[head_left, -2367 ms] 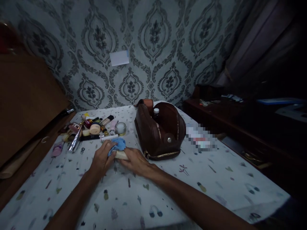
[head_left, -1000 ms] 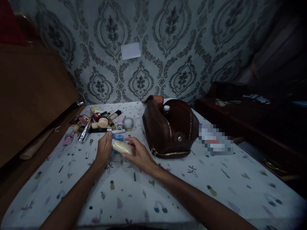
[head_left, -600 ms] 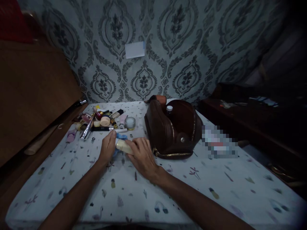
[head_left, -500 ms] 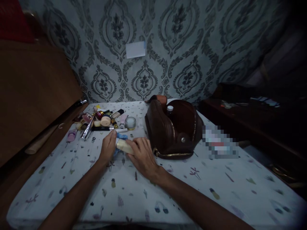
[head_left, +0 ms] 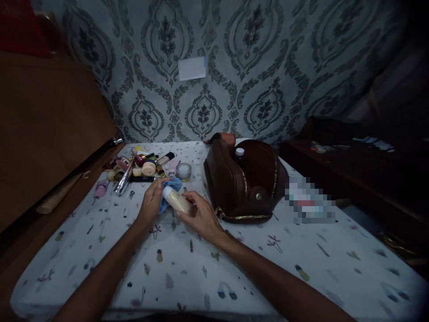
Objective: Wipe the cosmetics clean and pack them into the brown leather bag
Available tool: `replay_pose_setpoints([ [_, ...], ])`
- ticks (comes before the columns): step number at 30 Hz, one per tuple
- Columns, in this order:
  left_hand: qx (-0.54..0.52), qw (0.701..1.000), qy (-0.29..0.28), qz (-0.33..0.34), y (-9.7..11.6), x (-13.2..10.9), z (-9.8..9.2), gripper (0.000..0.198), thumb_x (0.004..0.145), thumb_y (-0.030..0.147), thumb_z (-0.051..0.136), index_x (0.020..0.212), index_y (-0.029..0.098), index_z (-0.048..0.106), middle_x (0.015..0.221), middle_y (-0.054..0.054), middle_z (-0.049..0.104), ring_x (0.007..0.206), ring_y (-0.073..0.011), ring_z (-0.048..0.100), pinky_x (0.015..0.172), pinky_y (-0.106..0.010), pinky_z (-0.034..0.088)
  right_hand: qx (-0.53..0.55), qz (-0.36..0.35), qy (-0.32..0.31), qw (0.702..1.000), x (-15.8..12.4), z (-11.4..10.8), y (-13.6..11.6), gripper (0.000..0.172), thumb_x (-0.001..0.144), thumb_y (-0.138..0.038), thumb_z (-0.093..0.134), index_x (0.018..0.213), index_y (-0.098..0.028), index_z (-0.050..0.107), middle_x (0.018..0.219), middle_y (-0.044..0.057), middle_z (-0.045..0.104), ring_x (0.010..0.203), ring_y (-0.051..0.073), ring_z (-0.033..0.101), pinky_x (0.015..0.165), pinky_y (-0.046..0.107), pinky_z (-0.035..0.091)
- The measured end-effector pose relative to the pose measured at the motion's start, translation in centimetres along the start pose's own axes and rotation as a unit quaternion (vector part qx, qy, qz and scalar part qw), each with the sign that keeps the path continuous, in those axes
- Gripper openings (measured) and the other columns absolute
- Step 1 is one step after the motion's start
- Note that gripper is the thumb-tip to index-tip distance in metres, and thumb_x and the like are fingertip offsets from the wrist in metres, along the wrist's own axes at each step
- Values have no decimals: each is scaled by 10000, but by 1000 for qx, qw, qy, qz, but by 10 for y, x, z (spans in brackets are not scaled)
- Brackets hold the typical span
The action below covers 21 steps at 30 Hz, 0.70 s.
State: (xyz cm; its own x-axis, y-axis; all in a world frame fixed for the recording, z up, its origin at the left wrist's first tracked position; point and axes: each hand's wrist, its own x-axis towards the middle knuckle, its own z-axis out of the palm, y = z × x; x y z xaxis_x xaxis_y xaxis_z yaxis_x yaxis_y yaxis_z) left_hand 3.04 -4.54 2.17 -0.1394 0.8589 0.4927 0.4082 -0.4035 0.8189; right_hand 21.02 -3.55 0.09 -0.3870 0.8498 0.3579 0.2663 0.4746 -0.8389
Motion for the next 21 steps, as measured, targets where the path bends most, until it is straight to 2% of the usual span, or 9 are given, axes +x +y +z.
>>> replay_pose_setpoints([
  [5,10,1000,-7,9,0,3,-3,463,950,555,407,924,180,677,1019,-90,699,1006,-235,626,941,-368,464,110,71,-44,990,3,0,1,368,753,-345,706,1068,-209,575,840,-4,624,795,175,606,700,282,468],
  [9,23,999,3,-29,-4,3,-3,458,941,570,397,812,185,610,778,-36,616,749,-193,558,720,-303,456,178,89,-74,977,3,3,4,358,804,-406,668,1077,-202,560,752,-24,619,707,154,600,653,263,464],
  [12,32,999,3,-44,-5,2,-2,439,933,573,407,740,198,528,687,7,507,664,-162,467,626,-265,390,99,55,-47,992,1,3,3,383,770,-362,707,1093,-209,572,810,-16,623,744,163,600,684,274,469],
  [14,39,998,2,-48,-5,2,-2,423,936,557,410,708,207,479,666,22,463,647,-151,442,606,-254,364,19,2,-15,1000,-1,2,2,434,730,-294,739,1125,-218,575,941,16,638,850,190,605,772,310,481],
  [17,50,997,0,-51,-5,1,-1,410,948,528,405,690,213,451,649,31,450,629,-143,438,589,-248,350,-58,-74,5,996,-3,1,0,467,738,-247,734,1172,-198,568,1111,84,629,1018,243,586,894,371,471],
  [19,53,997,-1,-52,-5,1,0,404,954,514,403,691,211,455,648,32,457,627,-140,443,586,-245,351,-80,-94,5,992,-4,0,0,452,761,-250,719,1182,-187,566,1133,102,626,1062,257,576,922,384,466],
  [21,54,997,2,-52,-4,1,0,399,956,507,402,696,211,459,654,32,461,633,-141,449,594,-245,357,-81,-84,3,993,-4,0,-1,454,763,-254,717,1187,-195,565,1125,95,633,1049,253,586,913,378,472],
])
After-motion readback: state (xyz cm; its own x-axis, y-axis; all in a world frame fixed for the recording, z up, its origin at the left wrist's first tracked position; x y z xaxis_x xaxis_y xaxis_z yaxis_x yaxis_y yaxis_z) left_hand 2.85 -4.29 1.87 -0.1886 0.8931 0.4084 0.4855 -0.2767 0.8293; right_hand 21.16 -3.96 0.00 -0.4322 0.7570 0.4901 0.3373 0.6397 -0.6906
